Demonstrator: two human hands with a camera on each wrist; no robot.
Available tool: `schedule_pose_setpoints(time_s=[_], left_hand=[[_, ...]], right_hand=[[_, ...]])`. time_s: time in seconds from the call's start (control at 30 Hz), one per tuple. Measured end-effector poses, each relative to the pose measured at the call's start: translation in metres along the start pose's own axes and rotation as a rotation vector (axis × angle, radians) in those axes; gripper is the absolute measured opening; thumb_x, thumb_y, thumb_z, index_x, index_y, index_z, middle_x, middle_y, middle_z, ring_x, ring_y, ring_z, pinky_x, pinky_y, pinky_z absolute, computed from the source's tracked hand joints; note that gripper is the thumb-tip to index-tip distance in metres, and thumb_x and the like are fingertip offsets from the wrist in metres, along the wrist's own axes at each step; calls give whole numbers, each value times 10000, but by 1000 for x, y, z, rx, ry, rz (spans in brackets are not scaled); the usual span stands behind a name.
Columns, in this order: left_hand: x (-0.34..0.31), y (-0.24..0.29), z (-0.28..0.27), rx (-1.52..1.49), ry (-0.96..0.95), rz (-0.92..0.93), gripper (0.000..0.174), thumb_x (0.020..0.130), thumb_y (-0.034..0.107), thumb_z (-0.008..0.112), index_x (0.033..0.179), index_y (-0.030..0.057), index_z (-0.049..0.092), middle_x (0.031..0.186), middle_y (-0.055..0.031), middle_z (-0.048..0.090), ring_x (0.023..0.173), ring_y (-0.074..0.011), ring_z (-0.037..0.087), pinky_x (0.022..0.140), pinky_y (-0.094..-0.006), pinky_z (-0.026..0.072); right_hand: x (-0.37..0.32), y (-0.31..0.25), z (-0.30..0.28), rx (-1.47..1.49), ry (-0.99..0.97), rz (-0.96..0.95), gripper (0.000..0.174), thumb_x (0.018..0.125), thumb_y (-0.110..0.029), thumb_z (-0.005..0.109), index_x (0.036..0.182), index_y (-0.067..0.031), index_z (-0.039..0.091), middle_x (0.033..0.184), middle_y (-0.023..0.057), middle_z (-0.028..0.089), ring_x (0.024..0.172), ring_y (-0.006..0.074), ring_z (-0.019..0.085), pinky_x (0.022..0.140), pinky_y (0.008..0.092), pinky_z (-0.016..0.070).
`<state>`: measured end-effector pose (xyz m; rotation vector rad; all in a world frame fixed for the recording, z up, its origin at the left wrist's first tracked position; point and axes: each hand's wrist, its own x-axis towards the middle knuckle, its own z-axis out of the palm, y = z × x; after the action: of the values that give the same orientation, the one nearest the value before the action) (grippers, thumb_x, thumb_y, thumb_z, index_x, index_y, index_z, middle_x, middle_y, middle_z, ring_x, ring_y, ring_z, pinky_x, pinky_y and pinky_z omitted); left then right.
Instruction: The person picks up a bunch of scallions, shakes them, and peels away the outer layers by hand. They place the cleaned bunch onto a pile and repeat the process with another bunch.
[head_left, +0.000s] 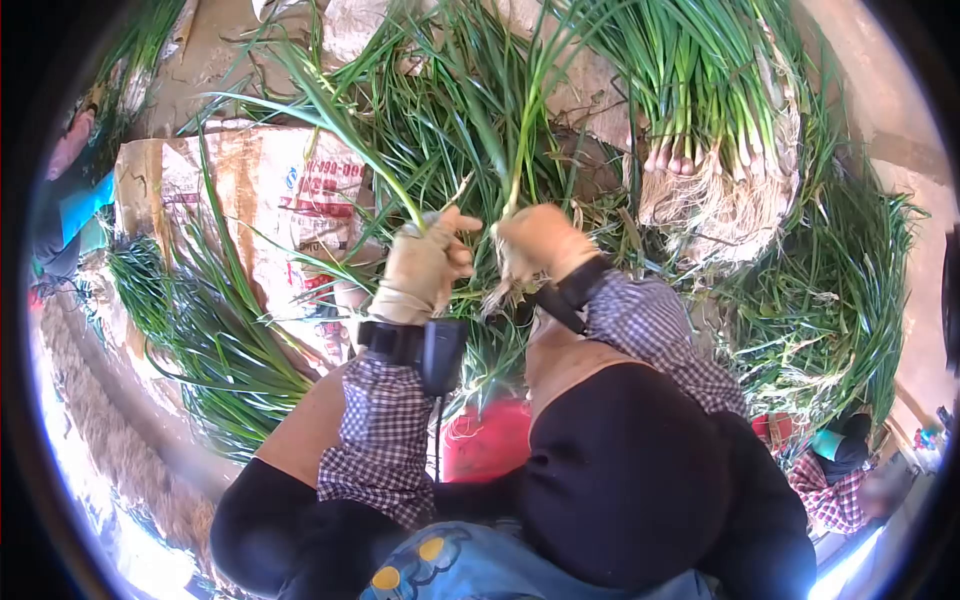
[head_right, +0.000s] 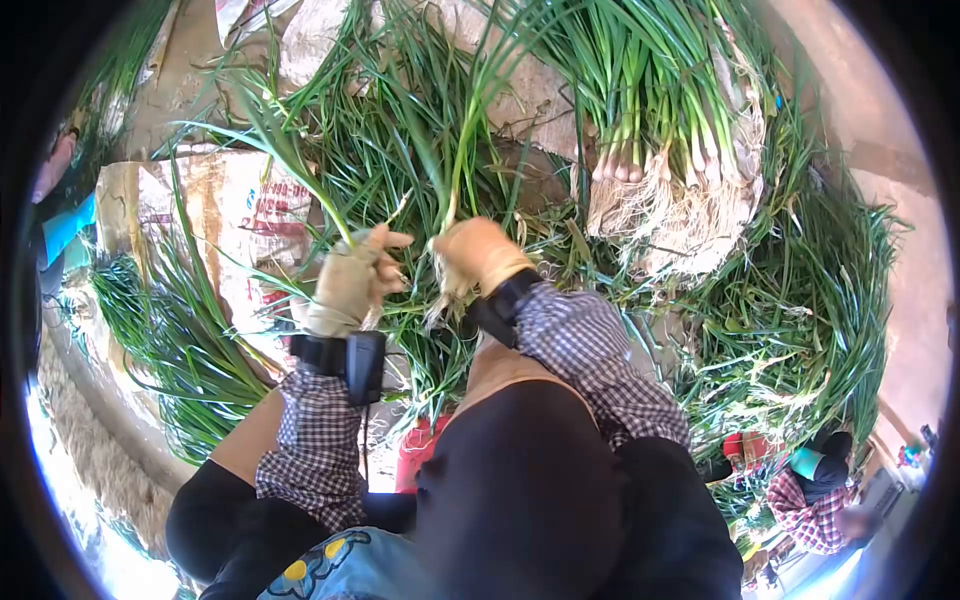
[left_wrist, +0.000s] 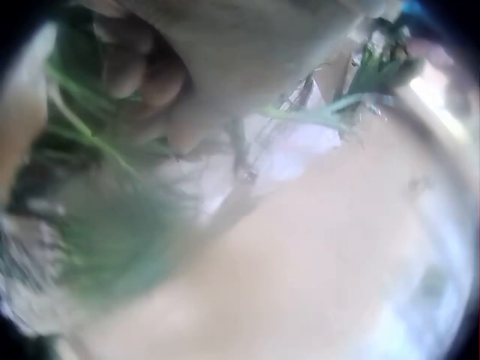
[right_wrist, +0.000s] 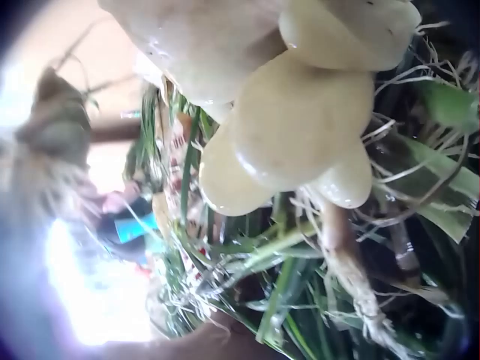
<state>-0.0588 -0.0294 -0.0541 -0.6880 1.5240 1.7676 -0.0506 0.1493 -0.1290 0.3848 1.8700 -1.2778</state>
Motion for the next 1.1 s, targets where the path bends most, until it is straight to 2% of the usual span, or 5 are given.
schedule_pose_setpoints(time_s=[0.1, 0.17, 0.53, 0.9, 1.1], left_hand=[[-5, -14, 21, 141, -134, 24, 372, 936, 356, 491, 1132, 51, 574, 755, -37, 604, 765, -114, 587, 699, -230, 486], [-4, -22, 31, 76, -409, 63, 336, 941, 343, 482, 1113, 73, 585, 754, -30, 601, 737, -116, 573, 663, -232, 465], [-12, 40, 14, 90, -22, 193, 272, 922, 292, 532, 1023, 68, 650, 628, 15, 555, 563, -87, 550, 504, -208, 440], [-15, -10, 76, -274, -186, -55, 174, 924, 148, 514, 1001, 13, 595, 723, -30, 631, 577, -104, 571, 527, -209, 467], [-18, 0, 70, -76, -315, -47, 187, 917, 181, 535, 957, 12, 603, 709, -40, 613, 596, -112, 578, 526, -217, 469]], right_hand=[[-39, -23, -47, 577, -32, 30, 319, 843, -301, 641, 845, 18, 652, 683, 123, 661, 481, 160, 602, 458, 262, 482], [-42, -29, -42, 135, 31, -341, 312, 841, -315, 648, 848, -3, 667, 669, 82, 643, 471, 138, 567, 476, 270, 463], [59, -22, -69, -311, 154, 203, 405, 870, -404, 514, 977, -35, 643, 816, 145, 680, 703, 270, 661, 717, 408, 484], [-40, -37, -62, 884, -103, -39, 332, 862, -336, 607, 890, -8, 650, 530, -6, 541, 409, 62, 410, 415, 188, 312], [-46, -57, -58, -103, 312, -355, 345, 829, -381, 635, 687, -67, 618, 549, 37, 559, 485, 173, 528, 477, 332, 400]])
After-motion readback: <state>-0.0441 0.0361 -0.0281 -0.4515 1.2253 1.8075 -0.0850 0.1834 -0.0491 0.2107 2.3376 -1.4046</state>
